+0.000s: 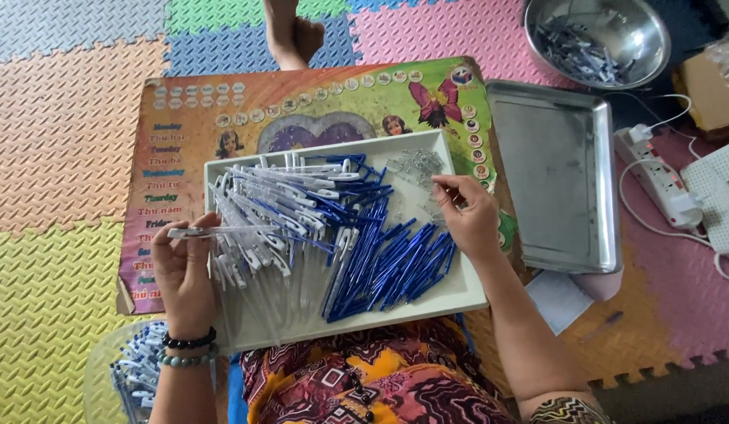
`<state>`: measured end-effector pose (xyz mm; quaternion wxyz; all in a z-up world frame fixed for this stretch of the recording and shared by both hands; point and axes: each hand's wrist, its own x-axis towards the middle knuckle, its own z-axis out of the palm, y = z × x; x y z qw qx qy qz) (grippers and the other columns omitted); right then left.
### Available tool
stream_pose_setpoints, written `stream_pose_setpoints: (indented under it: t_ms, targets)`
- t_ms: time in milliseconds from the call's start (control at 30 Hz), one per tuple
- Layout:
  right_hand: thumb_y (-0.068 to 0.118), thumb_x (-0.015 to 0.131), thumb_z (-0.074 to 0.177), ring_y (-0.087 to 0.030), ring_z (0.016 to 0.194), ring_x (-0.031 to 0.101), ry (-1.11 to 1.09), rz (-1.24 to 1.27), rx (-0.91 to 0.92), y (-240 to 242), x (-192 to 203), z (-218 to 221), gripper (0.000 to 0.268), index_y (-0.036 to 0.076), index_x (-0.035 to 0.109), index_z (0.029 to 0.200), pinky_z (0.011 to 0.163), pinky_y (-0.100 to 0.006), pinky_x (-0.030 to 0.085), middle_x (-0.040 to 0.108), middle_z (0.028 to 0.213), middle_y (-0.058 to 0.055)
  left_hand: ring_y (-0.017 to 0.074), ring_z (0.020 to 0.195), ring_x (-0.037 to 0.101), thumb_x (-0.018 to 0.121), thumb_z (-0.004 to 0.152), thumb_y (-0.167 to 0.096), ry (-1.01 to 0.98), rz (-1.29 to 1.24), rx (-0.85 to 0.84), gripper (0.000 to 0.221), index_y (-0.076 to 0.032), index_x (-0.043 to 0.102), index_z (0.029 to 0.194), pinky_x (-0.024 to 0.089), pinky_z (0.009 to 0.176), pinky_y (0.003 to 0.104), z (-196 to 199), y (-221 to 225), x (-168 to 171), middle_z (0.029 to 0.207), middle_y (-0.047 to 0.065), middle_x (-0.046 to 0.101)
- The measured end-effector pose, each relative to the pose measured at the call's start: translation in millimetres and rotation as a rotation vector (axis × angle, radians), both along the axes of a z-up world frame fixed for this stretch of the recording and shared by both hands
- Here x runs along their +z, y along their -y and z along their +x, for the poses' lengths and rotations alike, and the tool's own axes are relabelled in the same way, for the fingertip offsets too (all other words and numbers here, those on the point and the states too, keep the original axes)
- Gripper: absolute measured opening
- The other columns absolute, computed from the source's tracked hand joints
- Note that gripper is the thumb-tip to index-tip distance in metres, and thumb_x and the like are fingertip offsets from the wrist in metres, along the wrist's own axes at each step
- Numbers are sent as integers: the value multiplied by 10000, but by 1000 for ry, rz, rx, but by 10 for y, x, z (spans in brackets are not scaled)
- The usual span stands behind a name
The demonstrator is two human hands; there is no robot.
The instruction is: Assembling plastic pens by manually joining barrels and caps/refills from a tray.
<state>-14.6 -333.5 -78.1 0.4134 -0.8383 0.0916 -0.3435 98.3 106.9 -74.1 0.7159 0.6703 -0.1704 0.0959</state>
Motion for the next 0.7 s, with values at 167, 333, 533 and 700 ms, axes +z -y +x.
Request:
stream_pose_setpoints:
  t_ms: [167, 333, 533, 700]
  targets:
    - [38, 843, 1057, -218, 785, 737, 87, 8, -38, -3, 6, 15, 126, 80, 876, 1171, 698, -330, 623, 803, 954, -112, 408, 1402, 677, 470, 1254, -73, -32, -71, 10, 206, -88, 421, 1454, 501, 1276, 564, 29, -1, -61, 1428, 305, 698]
    - [64, 808, 1119, -208, 881, 734, 202, -28, -106, 47, 50, -14, 124, 64, 844, 1238, 719, -312, 612, 773, 1035, -119, 419, 1406, 679, 467, 1260, -87, -54, -109, 15, 198, -100, 427, 1453, 510, 1276, 572, 95, -81, -130, 1447, 300, 689]
    - [58, 858, 1089, -214, 846, 730, 205, -35, -102, 0, 70, -40, 110, 58, 869, 1199, 714, -296, 624, 779, 1014, -113, 392, 1407, 689, 435, 1281, -103, -70, -178, 43, 212, -116, 408, 1491, 551, 1281, 532, 61, -110, -25, 1492, 284, 662]
    - [64, 743, 1134, -155, 869, 675, 9, -82, 39, 29, 117, -69, 126, 65, 784, 1252, 744, -240, 631, 774, 1123, -89, 283, 1286, 757, 519, 1280, -105, -114, -245, 90, 223, -139, 553, 1497, 673, 1224, 452, -135, 19, 393, 1362, 135, 724]
